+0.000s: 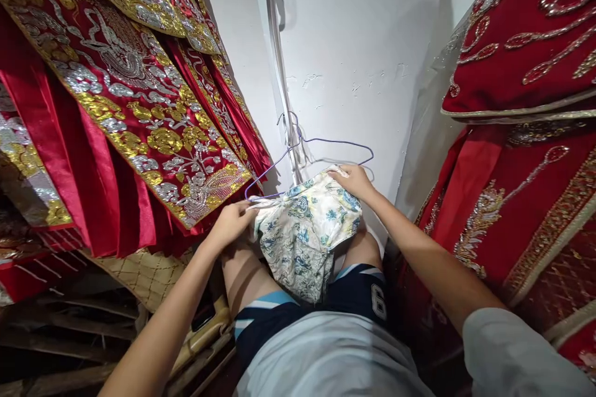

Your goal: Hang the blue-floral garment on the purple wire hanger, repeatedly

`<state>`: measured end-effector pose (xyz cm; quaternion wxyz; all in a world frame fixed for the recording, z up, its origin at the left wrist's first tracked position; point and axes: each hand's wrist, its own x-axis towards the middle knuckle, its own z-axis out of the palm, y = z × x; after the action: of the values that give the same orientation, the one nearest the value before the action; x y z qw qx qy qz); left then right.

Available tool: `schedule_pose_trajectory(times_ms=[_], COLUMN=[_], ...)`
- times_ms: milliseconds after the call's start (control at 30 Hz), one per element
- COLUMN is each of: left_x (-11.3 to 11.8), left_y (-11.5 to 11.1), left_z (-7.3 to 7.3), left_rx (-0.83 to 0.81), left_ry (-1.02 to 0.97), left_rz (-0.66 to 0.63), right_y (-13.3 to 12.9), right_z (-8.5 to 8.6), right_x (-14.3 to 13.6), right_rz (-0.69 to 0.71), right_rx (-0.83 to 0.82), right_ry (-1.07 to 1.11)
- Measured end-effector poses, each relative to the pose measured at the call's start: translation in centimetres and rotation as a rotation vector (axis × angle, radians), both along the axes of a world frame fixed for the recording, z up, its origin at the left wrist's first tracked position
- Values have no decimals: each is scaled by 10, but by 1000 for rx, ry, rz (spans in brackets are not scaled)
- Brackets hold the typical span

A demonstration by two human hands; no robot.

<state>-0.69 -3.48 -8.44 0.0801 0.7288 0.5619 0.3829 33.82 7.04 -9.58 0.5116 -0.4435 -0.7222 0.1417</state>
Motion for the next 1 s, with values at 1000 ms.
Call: schedule_pose_trajectory(times_ms=[1000], left_x=[-3], left_y=[60], left_z=[57], left_rx=[357], left_ry=[44], left_rz=[68], right_y=[-17], right_z=[52], right_x=[65], right_rz=[364], right_rx=[-291], right_ry=[235])
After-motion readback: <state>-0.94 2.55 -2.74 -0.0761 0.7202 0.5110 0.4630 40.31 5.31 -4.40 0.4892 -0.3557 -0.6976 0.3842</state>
